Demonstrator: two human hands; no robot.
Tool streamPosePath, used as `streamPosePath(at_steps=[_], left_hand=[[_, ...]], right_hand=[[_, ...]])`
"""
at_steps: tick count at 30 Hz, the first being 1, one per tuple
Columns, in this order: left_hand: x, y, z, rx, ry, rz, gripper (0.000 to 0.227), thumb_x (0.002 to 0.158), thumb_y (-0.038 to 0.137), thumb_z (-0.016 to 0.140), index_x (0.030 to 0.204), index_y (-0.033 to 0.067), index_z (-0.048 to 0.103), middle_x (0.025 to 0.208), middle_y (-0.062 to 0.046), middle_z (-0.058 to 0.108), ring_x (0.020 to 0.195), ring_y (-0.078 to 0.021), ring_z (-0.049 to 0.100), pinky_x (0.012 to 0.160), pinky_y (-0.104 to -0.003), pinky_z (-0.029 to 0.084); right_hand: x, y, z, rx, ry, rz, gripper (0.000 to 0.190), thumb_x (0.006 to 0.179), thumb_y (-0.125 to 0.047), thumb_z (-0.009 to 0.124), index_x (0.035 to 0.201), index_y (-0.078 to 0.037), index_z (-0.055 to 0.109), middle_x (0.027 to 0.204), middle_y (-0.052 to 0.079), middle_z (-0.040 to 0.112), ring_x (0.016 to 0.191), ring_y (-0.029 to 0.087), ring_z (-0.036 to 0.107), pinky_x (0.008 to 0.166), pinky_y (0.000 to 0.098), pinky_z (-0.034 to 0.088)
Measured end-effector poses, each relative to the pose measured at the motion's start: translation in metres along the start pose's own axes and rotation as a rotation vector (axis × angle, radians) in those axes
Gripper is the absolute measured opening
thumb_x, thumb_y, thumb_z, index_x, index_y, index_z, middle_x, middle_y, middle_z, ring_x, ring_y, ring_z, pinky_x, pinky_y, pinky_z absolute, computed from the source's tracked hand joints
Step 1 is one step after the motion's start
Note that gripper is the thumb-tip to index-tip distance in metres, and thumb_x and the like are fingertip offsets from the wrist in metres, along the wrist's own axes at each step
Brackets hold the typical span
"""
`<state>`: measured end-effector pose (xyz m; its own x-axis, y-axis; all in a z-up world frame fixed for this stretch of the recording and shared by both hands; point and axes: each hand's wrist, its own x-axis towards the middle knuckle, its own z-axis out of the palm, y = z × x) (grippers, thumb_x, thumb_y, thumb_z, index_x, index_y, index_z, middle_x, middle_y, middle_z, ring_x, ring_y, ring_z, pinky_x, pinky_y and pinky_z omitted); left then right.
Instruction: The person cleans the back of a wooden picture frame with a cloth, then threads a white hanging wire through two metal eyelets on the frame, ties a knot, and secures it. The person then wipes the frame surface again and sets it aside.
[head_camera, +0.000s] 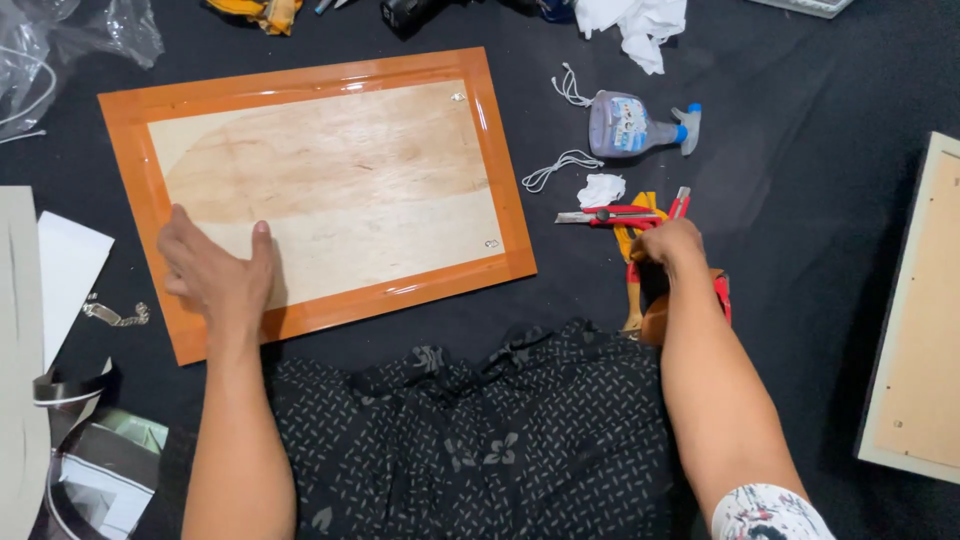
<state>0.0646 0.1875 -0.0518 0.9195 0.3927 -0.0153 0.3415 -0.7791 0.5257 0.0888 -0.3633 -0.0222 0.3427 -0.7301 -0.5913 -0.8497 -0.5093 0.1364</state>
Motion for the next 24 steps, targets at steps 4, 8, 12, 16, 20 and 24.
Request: streamPosePath(at_steps=[4, 8, 12, 16, 20, 24], left_hand=[[-0.012, 0.000, 0.007, -0.077, 0.082, 0.141, 0.090, 0.091, 0.024, 0.086, 0.156, -0.0034, 0.031, 0.138, -0.030, 0.039, 0.131, -0.0496, 0.041, 0.100, -0.056, 0.025], [-0.046, 0.057, 0.011, -0.025, -0.331, 0.327, 0.086, 0.089, 0.031, 0.078, 0.153, -0.0107, 0.038, 0.140, -0.035, 0.052, 0.134, -0.0507, 0.049, 0.108, -0.059, 0.035], [-0.118, 0.130, 0.067, 0.047, -0.663, 0.755, 0.090, 0.083, 0.046, 0.077, 0.152, -0.0014, 0.044, 0.152, -0.028, 0.047, 0.145, -0.0419, 0.043, 0.120, -0.051, 0.032], [-0.163, 0.148, 0.110, 0.192, -0.734, 0.928, 0.101, 0.087, 0.057, 0.068, 0.162, 0.0023, 0.027, 0.169, -0.021, 0.023, 0.157, -0.0350, 0.019, 0.128, -0.049, 0.012], [-0.162, 0.151, 0.123, 0.442, -0.806, 0.963, 0.102, 0.092, 0.066, 0.057, 0.161, -0.0005, 0.023, 0.171, -0.020, 0.014, 0.159, -0.0331, 0.007, 0.130, -0.046, 0.003], [-0.161, 0.158, 0.106, 0.551, -0.832, 0.991, 0.107, 0.092, 0.071, 0.055, 0.162, -0.0022, 0.018, 0.171, -0.022, 0.010, 0.158, -0.0352, 0.006, 0.129, -0.048, 0.000]], right_hand=[[0.052, 0.058, -0.003, 0.081, 0.288, -0.090, 0.067, 0.061, -0.027, 0.089, 0.120, 0.000, 0.073, 0.115, 0.026, 0.072, 0.115, 0.042, 0.067, 0.091, 0.0552, 0.053], [-0.006, 0.054, -0.014, 0.321, 0.803, -0.549, 0.022, 0.082, -0.009, 0.074, 0.100, -0.004, 0.062, 0.094, 0.026, 0.069, 0.095, 0.049, 0.070, 0.081, 0.0528, 0.056], [-0.101, -0.006, 0.040, 0.162, 0.330, -0.897, 0.023, 0.081, -0.003, 0.061, 0.104, -0.005, 0.064, 0.103, 0.025, 0.068, 0.110, 0.048, 0.066, 0.093, 0.0544, 0.053], [-0.087, -0.010, 0.126, 0.003, 0.326, -1.089, 0.035, 0.079, -0.002, 0.065, 0.113, -0.003, 0.058, 0.108, 0.022, 0.058, 0.110, 0.048, 0.064, 0.093, 0.0511, 0.056], [-0.103, 0.013, 0.143, -0.247, 0.190, -1.450, 0.068, 0.085, 0.000, 0.053, 0.150, 0.012, 0.038, 0.156, 0.041, 0.030, 0.140, 0.056, 0.036, 0.116, 0.0537, 0.037], [-0.082, -0.005, 0.134, -0.312, 0.171, -1.468, 0.071, 0.085, 0.005, 0.053, 0.155, 0.004, 0.040, 0.161, 0.030, 0.035, 0.142, 0.049, 0.041, 0.117, 0.0478, 0.040]])
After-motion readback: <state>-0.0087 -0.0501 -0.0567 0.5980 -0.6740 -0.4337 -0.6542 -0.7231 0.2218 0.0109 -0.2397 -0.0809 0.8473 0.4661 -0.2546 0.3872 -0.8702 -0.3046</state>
